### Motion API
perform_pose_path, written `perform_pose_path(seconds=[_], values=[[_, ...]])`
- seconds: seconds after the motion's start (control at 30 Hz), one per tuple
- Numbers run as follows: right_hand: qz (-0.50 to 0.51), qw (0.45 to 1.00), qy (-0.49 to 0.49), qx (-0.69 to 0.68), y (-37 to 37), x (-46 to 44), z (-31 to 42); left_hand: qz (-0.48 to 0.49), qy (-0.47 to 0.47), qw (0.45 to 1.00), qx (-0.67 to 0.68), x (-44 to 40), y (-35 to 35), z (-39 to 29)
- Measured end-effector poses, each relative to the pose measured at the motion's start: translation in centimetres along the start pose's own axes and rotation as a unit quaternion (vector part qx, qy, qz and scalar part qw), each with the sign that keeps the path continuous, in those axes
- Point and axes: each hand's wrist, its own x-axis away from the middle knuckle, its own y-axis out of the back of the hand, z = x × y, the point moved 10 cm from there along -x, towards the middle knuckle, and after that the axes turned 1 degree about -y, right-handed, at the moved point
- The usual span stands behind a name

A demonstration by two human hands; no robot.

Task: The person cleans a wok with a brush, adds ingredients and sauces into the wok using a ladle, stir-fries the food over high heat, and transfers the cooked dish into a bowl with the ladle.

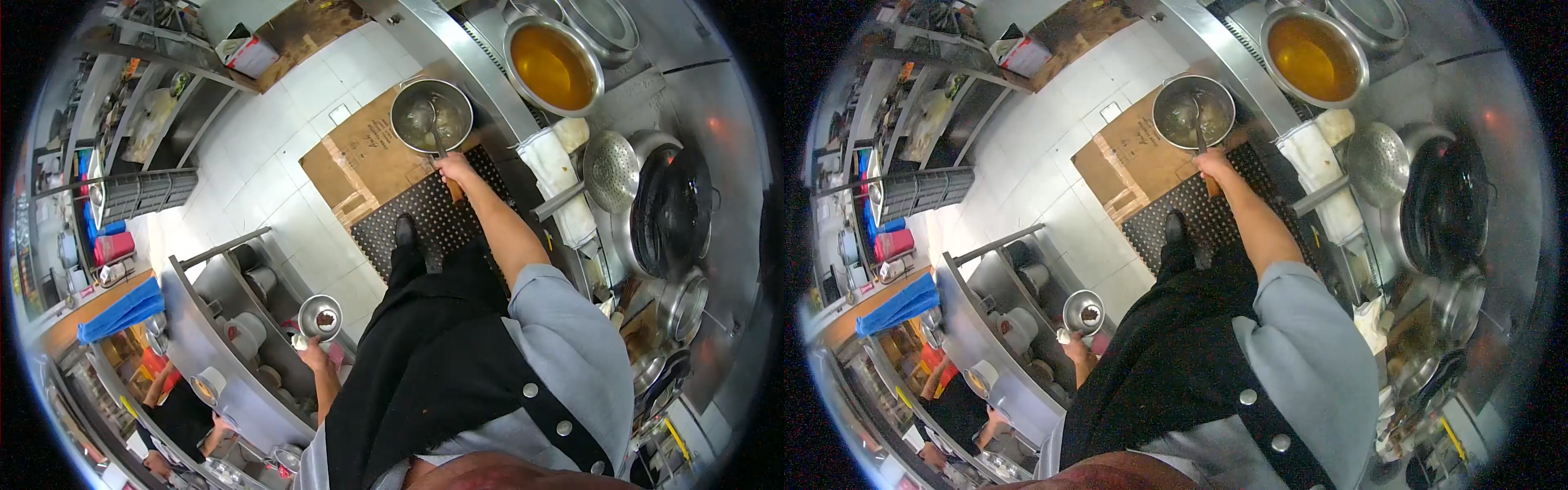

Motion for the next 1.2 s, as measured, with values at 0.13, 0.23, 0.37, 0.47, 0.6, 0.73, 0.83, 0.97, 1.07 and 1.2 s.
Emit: perform_pose_path(seconds=[0.13,0.23,0.37,0.47,0.6,0.73,0.83,0.97,1.07,1.2], values=[[0.090,0.972,-0.040,-0.214,-1.9,3.8,-0.1,0.050,0.007,0.993,0.105,-1.5,-3.9,-1.0],[0.110,0.937,-0.058,-0.327,-1.8,8.4,0.3,0.114,-0.069,0.987,0.087,-2.6,-9.2,-6.9],[0.169,0.889,-0.056,-0.423,-1.4,14.4,1.1,0.168,-0.160,0.973,0.008,-5.8,-18.2,-13.4],[0.178,0.875,-0.040,-0.449,-0.2,20.8,2.7,0.215,-0.235,0.948,-0.013,-3.9,-26.5,-22.0],[0.210,0.841,0.005,-0.498,3.0,29.2,4.2,0.340,-0.340,0.877,-0.004,0.9,-38.7,-31.3],[0.180,0.825,0.096,-0.527,8.7,39.4,6.4,0.421,-0.325,0.846,0.035,17.5,-44.6,-42.1],[0.157,0.820,0.162,-0.526,14.0,45.3,6.6,0.499,-0.328,0.793,0.123,29.3,-49.9,-45.1],[0.051,0.853,0.217,-0.472,22.2,51.1,4.4,0.629,-0.243,0.732,0.097,45.2,-55.5,-44.2],[-0.018,0.863,0.244,-0.443,28.6,53.9,1.9,0.641,-0.271,0.707,0.127,53.8,-60.4,-42.2],[-0.114,0.892,0.270,-0.344,37.2,56.6,-1.4,0.671,-0.225,0.696,0.123,65.3,-61.5,-39.7]])
